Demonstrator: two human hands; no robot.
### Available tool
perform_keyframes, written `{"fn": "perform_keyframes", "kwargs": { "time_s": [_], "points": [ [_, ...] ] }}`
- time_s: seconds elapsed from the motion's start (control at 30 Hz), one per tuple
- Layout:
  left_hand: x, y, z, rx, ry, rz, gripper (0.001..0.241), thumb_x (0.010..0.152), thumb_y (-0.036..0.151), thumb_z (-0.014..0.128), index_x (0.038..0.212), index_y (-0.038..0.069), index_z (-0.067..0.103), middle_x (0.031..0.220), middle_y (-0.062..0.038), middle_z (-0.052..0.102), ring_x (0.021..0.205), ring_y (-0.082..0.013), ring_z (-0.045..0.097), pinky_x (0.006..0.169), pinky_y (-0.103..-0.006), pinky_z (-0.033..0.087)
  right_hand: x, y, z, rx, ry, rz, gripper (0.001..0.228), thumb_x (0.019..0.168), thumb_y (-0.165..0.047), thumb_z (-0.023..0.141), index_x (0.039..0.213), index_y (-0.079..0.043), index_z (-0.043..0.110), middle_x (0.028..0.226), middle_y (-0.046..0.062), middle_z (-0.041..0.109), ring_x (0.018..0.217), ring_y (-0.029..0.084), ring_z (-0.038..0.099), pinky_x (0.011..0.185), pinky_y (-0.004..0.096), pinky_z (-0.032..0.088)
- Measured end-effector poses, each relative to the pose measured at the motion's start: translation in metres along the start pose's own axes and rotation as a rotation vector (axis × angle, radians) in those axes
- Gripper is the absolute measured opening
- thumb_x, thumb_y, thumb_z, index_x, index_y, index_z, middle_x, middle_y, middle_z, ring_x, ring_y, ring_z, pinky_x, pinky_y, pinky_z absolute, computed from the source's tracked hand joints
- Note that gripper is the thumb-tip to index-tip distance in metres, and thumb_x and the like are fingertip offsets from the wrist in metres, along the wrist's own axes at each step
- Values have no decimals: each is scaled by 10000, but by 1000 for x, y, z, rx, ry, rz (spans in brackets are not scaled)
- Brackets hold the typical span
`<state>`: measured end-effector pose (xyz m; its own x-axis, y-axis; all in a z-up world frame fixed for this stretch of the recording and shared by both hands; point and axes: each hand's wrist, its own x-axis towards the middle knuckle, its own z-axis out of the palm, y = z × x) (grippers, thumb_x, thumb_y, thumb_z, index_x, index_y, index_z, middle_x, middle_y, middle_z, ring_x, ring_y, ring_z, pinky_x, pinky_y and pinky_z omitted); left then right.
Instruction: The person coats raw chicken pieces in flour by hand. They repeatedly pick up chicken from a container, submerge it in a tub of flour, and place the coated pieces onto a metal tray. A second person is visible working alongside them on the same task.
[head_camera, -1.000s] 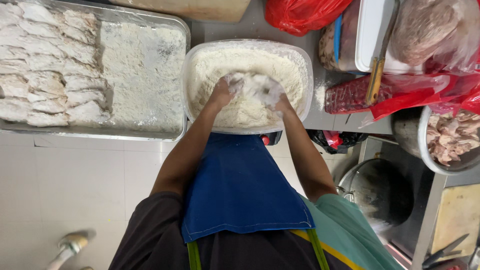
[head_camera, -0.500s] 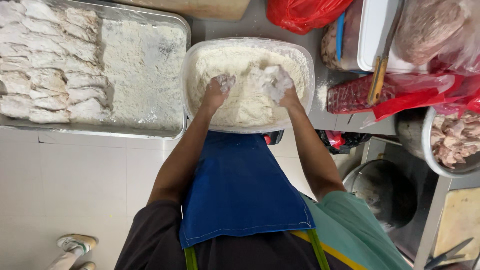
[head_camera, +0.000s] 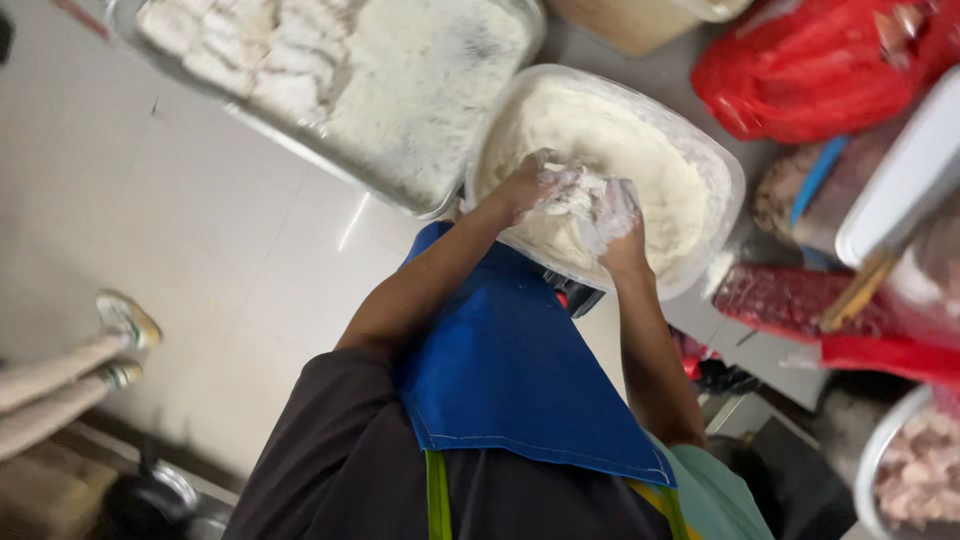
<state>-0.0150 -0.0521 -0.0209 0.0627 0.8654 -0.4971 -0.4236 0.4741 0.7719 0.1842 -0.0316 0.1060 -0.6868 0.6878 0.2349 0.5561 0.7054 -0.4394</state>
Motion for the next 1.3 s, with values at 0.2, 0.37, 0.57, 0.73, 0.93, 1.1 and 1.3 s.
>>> {"fn": "perform_keyframes", "kwargs": {
  "time_s": [0.2, 0.37, 0.57, 0.73, 0.93, 1.1, 1.3],
  "points": [
    [-4, -18, -8, -149, 126, 1, 642, 889, 20, 669, 1462, 66, 382, 1278, -138, 592, 1077, -212, 656, 828, -354, 629, 38, -54, -17, 305, -35, -12, 298, 918, -141, 804, 1169, -44, 677, 1134, 179, 700, 1033, 381, 653, 926, 454, 545],
    [9, -23, -5, -149, 111, 113, 623, 964, 51, 662, 1516, 42, 371, 1378, -194, 578, 1170, -252, 619, 900, -333, 574, 36, -49, -14, 561, 204, 292, 240, 999, -112, 728, 1211, -27, 655, 1159, 119, 690, 1034, 208, 667, 934, 332, 553],
    [-12, 28, -37, -50, -69, 222, 690, 945, 74, 668, 1530, 63, 302, 1427, -151, 520, 1284, -240, 564, 1004, -375, 558, 61, -50, 5, 1230, 64, 677, 335, 938, -41, 657, 1269, -32, 606, 1106, 32, 677, 937, 110, 640, 794, 238, 540],
    [-62, 88, -93, -295, -178, 318, 683, 930, 58, 687, 1541, 60, 383, 1443, -212, 529, 1313, -335, 562, 1052, -538, 551, 116, -81, 20, 1142, -62, 658, 310, 930, 21, 600, 1237, -15, 613, 1055, 65, 680, 885, 124, 649, 737, 247, 539],
    [-92, 49, -185, -680, 59, -147, 484, 1040, 425, 390, 1449, 182, 479, 1442, -59, 580, 1286, -341, 606, 943, -571, 560, 236, -170, 76, 1131, -344, 424, 367, 885, 9, 666, 1241, -39, 596, 1127, 24, 687, 1022, 119, 671, 832, 253, 569],
    [-68, 1, -224, -1044, 213, -124, 404, 1095, 426, 411, 1341, 121, 506, 1311, -152, 554, 1120, -400, 605, 901, -615, 574, 311, -251, 211, 633, -566, 218, 386, 827, -124, 802, 1182, -75, 658, 1012, 59, 707, 922, 142, 689, 836, 261, 607],
    [-82, 21, -262, -1058, 275, -71, 355, 1010, 376, 461, 1266, 141, 534, 1283, -127, 578, 1054, -331, 633, 865, -538, 577, 330, -261, 250, 571, -553, 121, 639, 869, -156, 858, 1386, 17, 526, 1202, 185, 670, 1016, 211, 667, 882, 299, 530]
  ]
}}
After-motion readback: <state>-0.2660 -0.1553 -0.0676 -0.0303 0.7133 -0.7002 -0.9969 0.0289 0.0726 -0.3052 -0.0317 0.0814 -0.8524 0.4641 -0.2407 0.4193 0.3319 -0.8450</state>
